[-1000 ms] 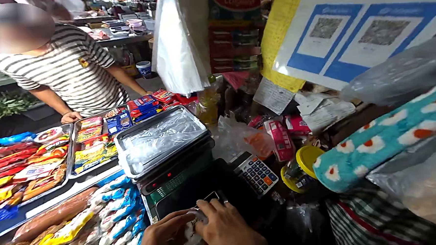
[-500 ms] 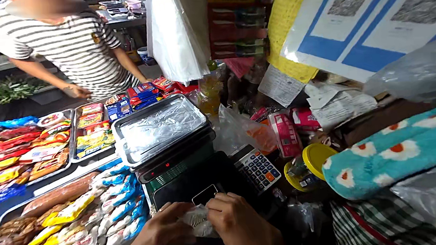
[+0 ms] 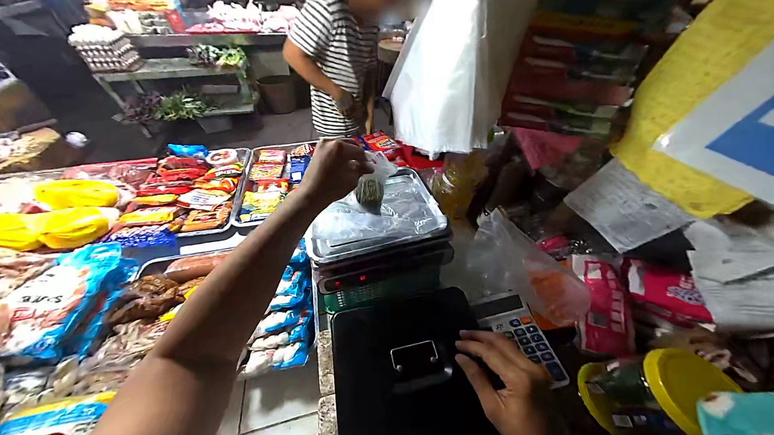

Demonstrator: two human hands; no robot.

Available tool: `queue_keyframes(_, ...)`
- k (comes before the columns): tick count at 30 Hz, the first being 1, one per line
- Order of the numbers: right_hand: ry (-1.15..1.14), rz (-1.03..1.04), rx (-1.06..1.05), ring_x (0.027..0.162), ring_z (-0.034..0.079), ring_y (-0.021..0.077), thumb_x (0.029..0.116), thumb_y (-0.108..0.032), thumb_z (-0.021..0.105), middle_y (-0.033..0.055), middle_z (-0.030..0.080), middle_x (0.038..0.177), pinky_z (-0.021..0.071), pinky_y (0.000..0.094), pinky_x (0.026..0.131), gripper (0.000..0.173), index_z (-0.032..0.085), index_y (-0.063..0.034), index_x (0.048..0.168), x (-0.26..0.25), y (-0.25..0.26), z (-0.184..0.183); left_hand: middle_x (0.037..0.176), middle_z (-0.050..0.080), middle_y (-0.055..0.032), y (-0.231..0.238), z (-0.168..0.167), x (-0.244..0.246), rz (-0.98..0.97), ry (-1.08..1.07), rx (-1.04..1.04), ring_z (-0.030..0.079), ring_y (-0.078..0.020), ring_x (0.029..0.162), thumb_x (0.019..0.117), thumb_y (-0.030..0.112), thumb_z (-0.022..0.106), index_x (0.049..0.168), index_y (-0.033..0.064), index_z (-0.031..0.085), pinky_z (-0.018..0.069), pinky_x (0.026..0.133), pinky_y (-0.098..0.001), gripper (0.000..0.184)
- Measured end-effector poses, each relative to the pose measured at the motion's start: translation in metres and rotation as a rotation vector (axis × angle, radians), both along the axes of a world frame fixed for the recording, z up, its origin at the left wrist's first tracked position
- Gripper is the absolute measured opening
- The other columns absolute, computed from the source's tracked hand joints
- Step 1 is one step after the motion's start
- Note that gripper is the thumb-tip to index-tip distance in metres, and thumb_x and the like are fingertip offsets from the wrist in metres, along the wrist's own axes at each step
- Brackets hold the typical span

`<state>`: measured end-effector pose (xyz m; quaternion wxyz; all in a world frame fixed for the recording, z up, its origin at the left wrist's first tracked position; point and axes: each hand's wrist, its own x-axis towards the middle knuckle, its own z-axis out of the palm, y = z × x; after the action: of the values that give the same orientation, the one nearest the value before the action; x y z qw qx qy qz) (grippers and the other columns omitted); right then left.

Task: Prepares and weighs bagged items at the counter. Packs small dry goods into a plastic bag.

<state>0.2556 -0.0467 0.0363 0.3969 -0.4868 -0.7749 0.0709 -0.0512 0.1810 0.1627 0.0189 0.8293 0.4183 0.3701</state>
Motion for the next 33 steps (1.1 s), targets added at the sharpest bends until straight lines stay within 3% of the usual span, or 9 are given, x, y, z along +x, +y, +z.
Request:
queue_keyframes(3, 0.006, 0.048, -0.014, 0.102, 0.073, 0.0217, 0.0989, -0.025, 0.061, 0.0134, 0.075, 0.109, 0.0595, 0.034, 0.09, 0.028, 0.078, -0.0026, 0.104, -0.015, 0.054, -0.005, 0.1, 0.073, -0.0227, 0.033, -0.005, -0.012, 0.134, 0.02, -0.11, 0.07, -0.039, 0.098, 0.0951, 0.009, 0.068, 0.096, -0.005, 0.075, 0.05, 0.095, -0.0584, 0.016)
queue_keyframes(6, -0.01, 0.146, -0.165, 0.115, 0.069, 0.0305, 0.1021, -0.024, 0.059, 0.0219, 0.07, 0.123, 0.0542, 0.0413, 0.102, 0.037, 0.07, 0.0053, 0.121, -0.058, 0.123, 0.002, 0.102, 0.073, -0.0218, 0.052, -0.004, -0.022, 0.239, -0.056, -0.163, 0.068, -0.0394, 0.104, 0.0944, 0.012, 0.069, 0.096, -0.004, 0.076, 0.0457, 0.101, -0.0597, 0.017)
queue_keyframes(12, -0.159, 0.172, -0.534, 0.152, 0.031, 0.0366, 0.1088, -0.042, 0.042, 0.0238, 0.038, 0.16, 0.0215, 0.0524, 0.126, 0.066, 0.032, -0.0005, 0.159, -0.143, 0.251, -0.006, 0.095, 0.074, -0.0214, 0.058, -0.003, -0.04, 0.302, -0.064, -0.31, 0.071, -0.0383, 0.096, 0.0931, 0.01, 0.071, 0.095, -0.0024, 0.076, 0.0517, 0.093, -0.0601, 0.014)
queue_keyframes(15, -0.353, 0.11, -0.599, 0.152, 0.03, 0.0414, 0.1043, -0.058, 0.044, 0.0234, 0.044, 0.157, 0.0059, 0.0637, 0.125, 0.08, 0.026, -0.0066, 0.163, -0.152, 0.269, -0.008, 0.094, 0.074, -0.0199, 0.043, -0.002, -0.048, 0.269, -0.078, -0.376, 0.072, -0.0357, 0.092, 0.094, 0.011, 0.071, 0.096, -0.0024, 0.076, 0.0528, 0.091, -0.0586, 0.014)
queue_keyframes(18, -0.452, 0.242, -0.556, 0.132, 0.054, 0.0427, 0.0976, -0.058, 0.059, 0.0283, 0.063, 0.131, 0.0278, 0.059, 0.12, 0.073, 0.061, 0.006, 0.134, -0.156, 0.254, -0.012, 0.09, 0.075, -0.0177, 0.03, -0.008, -0.055, 0.213, -0.135, -0.383, 0.073, -0.0311, 0.085, 0.0956, 0.01, 0.07, 0.095, -0.0028, 0.075, 0.0557, 0.087, -0.0545, 0.014)
queue_keyframes(21, -0.444, 0.373, -0.455, 0.116, 0.062, 0.0399, 0.0976, -0.048, 0.063, 0.0246, 0.067, 0.115, 0.047, 0.0556, 0.103, 0.052, 0.072, -0.0012, 0.119, -0.155, 0.213, -0.018, 0.09, 0.076, -0.015, 0.028, -0.016, -0.059, 0.164, -0.188, -0.388, 0.074, -0.0265, 0.084, 0.0955, 0.012, 0.071, 0.094, -0.002, 0.075, 0.0579, 0.087, -0.0501, 0.015)
queue_keyframes(24, -0.411, 0.396, -0.209, 0.111, 0.064, 0.0404, 0.0947, -0.043, 0.068, 0.0216, 0.068, 0.111, 0.0505, 0.0583, 0.095, 0.041, 0.077, -0.0064, 0.111, -0.147, 0.167, -0.039, 0.09, 0.074, -0.0146, 0.026, -0.028, -0.058, 0.121, -0.212, -0.333, 0.073, -0.0256, 0.083, 0.0939, 0.012, 0.073, 0.092, -0.0021, 0.075, 0.0579, 0.084, -0.0491, 0.014)
queue_keyframes(27, -0.418, 0.405, -0.107, 0.116, 0.063, 0.0417, 0.0934, -0.033, 0.071, 0.0199, 0.07, 0.116, 0.0491, 0.0614, 0.099, 0.03, 0.079, -0.0075, 0.107, -0.134, 0.132, -0.057, 0.09, 0.074, -0.0157, 0.014, -0.044, -0.052, 0.139, -0.161, -0.337, 0.072, -0.028, 0.083, 0.093, 0.011, 0.074, 0.091, -0.0018, 0.075, 0.0572, 0.082, -0.0509, 0.013)
queue_keyframes(33, -0.267, 0.369, 0.062, 0.109, 0.068, 0.0347, 0.0912, -0.027, 0.067, 0.013, 0.073, 0.11, 0.0556, 0.053, 0.092, 0.022, 0.081, -0.0118, 0.1, -0.104, 0.094, -0.082, 0.097, 0.074, -0.0171, 0.0, -0.057, -0.061, 0.163, -0.093, -0.471, 0.071, -0.0295, 0.09, 0.0938, 0.016, 0.075, 0.098, -0.002, 0.076, 0.0559, 0.087, -0.0507, 0.019)
